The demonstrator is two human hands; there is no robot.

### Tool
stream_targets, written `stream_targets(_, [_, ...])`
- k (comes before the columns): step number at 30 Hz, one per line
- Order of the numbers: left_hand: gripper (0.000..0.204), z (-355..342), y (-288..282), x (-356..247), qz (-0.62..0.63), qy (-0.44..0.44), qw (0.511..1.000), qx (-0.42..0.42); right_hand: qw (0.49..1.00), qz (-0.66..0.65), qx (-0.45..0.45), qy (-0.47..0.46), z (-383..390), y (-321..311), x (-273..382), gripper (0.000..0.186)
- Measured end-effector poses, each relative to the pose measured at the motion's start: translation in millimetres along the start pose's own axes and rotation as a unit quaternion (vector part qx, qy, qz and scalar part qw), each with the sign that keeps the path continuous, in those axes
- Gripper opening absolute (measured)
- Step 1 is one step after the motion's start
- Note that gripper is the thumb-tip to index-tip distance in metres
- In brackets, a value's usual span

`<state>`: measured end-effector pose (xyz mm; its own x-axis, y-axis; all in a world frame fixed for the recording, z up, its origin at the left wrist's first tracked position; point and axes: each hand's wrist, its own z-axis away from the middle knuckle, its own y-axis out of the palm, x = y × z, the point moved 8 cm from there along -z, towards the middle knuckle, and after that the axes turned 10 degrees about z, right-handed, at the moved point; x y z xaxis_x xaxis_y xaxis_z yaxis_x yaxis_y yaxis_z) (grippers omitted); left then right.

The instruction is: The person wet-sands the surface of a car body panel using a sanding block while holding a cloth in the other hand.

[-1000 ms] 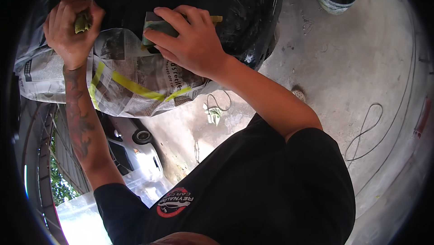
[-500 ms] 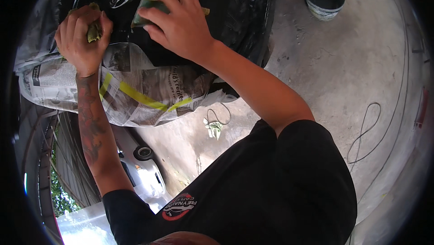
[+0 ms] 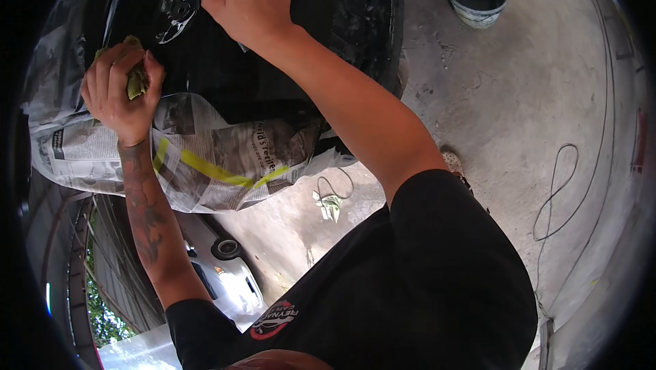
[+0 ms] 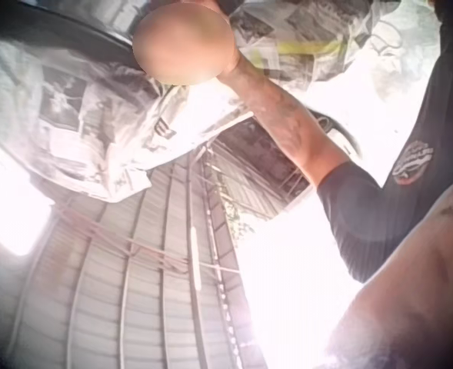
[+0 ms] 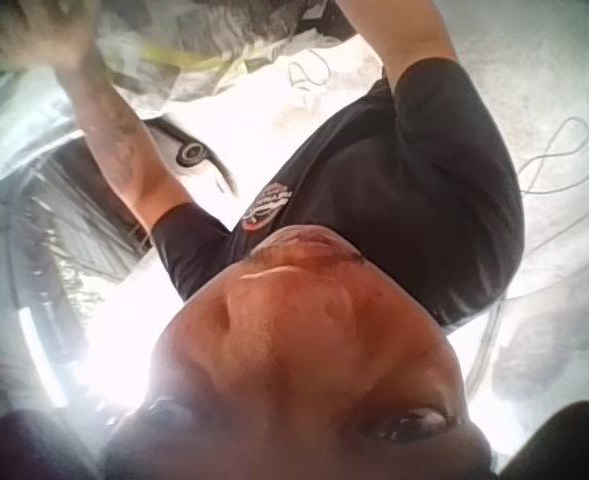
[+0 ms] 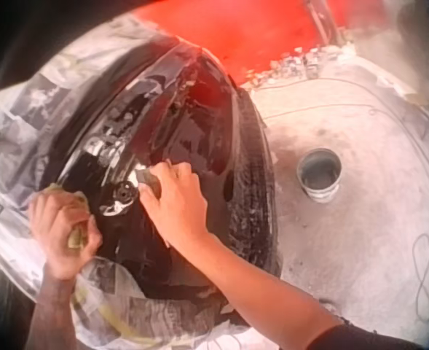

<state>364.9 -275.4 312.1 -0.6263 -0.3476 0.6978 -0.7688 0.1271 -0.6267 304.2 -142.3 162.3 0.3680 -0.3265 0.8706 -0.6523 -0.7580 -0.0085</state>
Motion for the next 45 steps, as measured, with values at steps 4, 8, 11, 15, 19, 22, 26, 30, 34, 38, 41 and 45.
stream_targets(4, [0.019, -3, 2, -2, 0.01, 0.005, 1.0, -0.008, 0.998, 0.029, -0.06, -0.012, 28, 9, -11, 0.036])
stream_targets(8, [0.02, -2, 6, -4, 0.017, -0.002, 1.0, -0.016, 0.997, -0.032, 0.014, -0.069, 110, 3, -1, 0.038])
stream_targets(11, [0.02, -2, 1, -3, 0.015, -0.005, 1.0, -0.005, 0.999, -0.016, -0.019, -0.032, 70, 6, -16, 0.036])
stream_targets(15, [0.019, -1, 0, -3, 0.015, -0.002, 1.0, 0.001, 0.992, -0.016, 0.077, 0.101, -10, -12, -38, 0.037])
stream_targets(19, [0.02, 0, 2, -2, 0.009, -0.001, 1.0, -0.005, 0.997, -0.062, 0.028, 0.027, 89, 8, -29, 0.039])
stream_targets(22, [0.021, 0, 4, -3, 0.014, 0.004, 1.0, -0.011, 0.998, -0.055, 0.044, -0.008, 132, 1, -25, 0.036])
stream_targets(26, [0.021, -2, 2, -3, 0.016, 0.013, 1.0, -0.013, 0.995, -0.024, 0.019, 0.09, 52, 7, -68, 0.034])
stream_targets(30, [0.022, -1, 7, -3, 0.016, 0.01, 1.0, -0.008, 0.993, -0.013, -0.003, 0.115, 12, 4, -97, 0.036])
stream_targets(34, [0.022, 1, 8, -3, 0.012, 0.016, 1.0, -0.015, 0.998, -0.034, 0.024, 0.042, 124, -1, -57, 0.035])
stream_targets(38, [0.021, 3, 5, -3, 0.015, 0.021, 1.0, -0.012, 1.0, -0.004, 0.028, 0.001, 129, -1, -58, 0.034])
stream_targets(41, [0.021, -3, 2, -3, 0.022, 0.022, 0.999, -0.009, 0.996, 0.004, -0.04, 0.081, 42, 2, -110, 0.035])
stream_targets(45, [0.021, -1, 5, -5, 0.028, 0.034, 0.999, -0.005, 0.993, 0.005, -0.01, 0.118, 35, 6, -124, 0.036])
